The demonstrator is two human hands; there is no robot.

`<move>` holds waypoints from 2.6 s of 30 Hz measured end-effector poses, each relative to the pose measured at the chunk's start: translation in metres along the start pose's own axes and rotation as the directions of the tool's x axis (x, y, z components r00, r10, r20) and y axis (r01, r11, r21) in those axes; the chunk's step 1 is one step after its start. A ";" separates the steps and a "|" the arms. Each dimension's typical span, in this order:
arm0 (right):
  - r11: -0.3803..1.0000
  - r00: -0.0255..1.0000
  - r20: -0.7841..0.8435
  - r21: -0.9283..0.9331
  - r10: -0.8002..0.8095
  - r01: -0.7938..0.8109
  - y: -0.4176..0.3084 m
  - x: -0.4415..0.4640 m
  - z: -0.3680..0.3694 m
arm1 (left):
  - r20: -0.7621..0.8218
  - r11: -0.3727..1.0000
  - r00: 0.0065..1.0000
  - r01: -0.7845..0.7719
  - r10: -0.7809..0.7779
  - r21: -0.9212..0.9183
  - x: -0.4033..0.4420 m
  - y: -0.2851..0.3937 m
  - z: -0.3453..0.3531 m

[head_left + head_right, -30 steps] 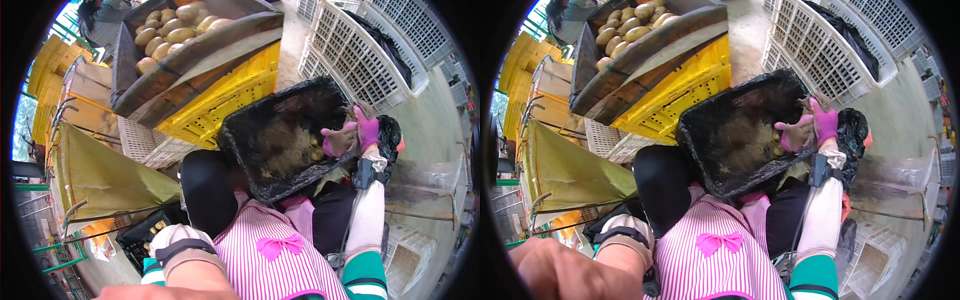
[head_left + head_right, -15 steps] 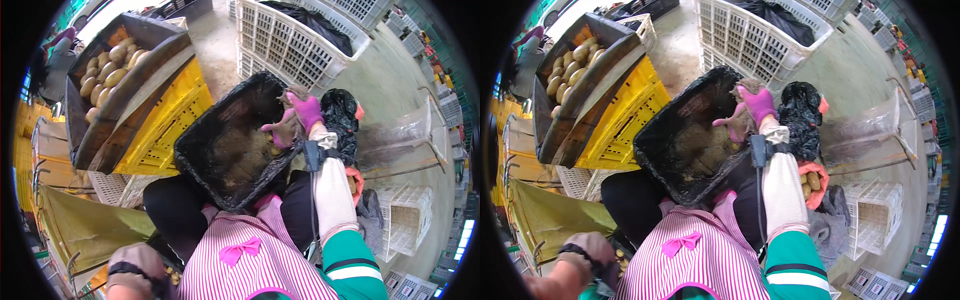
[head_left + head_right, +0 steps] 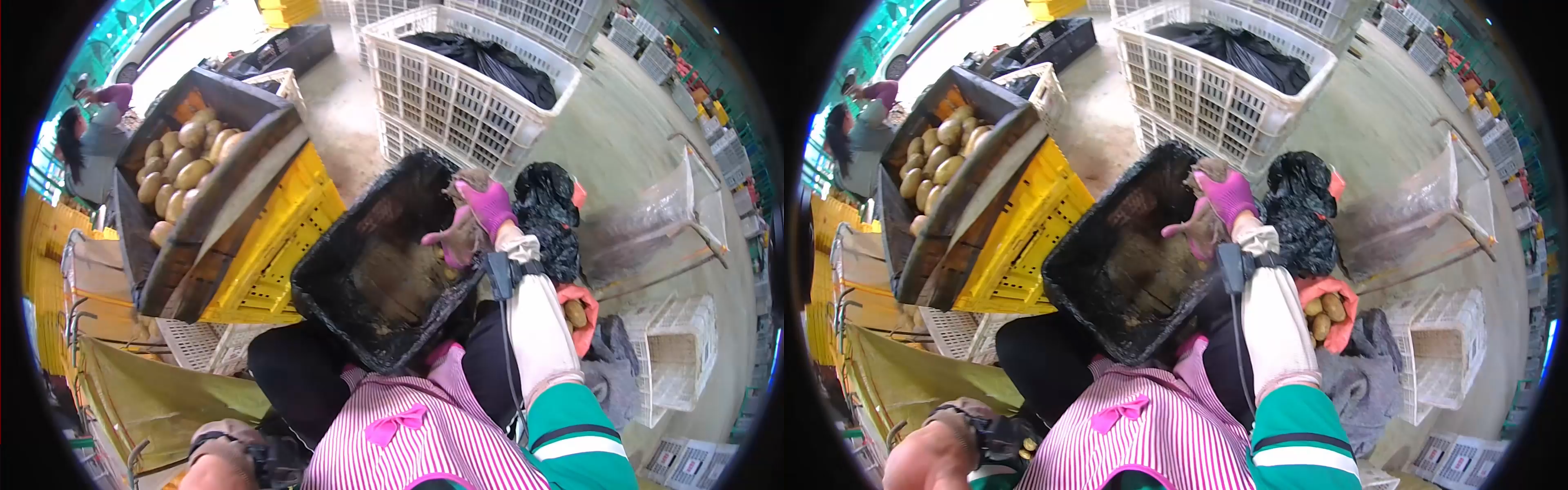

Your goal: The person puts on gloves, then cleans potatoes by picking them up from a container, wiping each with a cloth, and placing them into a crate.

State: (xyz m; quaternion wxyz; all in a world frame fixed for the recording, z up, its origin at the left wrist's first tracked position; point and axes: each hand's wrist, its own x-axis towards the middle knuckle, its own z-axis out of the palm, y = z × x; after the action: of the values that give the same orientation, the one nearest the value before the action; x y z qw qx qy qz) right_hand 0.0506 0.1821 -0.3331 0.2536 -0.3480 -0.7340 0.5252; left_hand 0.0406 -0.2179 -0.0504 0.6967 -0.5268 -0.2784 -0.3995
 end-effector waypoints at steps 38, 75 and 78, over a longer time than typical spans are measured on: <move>0.978 0.991 0.059 0.178 -0.118 0.106 -0.019 0.004 0.002 | 0.205 0.525 0.535 0.845 -0.820 -0.104 -0.050 -0.059 -0.008; 0.712 0.853 0.502 0.545 0.145 -0.442 -0.092 -0.068 0.081 | 0.542 -0.875 -0.817 0.396 -0.196 0.280 -0.310 0.020 0.044; 0.780 0.904 0.428 0.568 -0.007 -0.263 -0.084 -0.071 0.094 | 0.717 -0.973 -0.685 0.227 -0.129 0.042 -0.303 0.021 0.045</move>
State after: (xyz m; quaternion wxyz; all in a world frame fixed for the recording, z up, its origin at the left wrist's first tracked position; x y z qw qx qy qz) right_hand 0.0059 0.0536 -0.2840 0.1572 -0.1800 -0.5334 0.8114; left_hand -0.0994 -0.0924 -0.2931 -0.5184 -0.0895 -0.4001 -0.7504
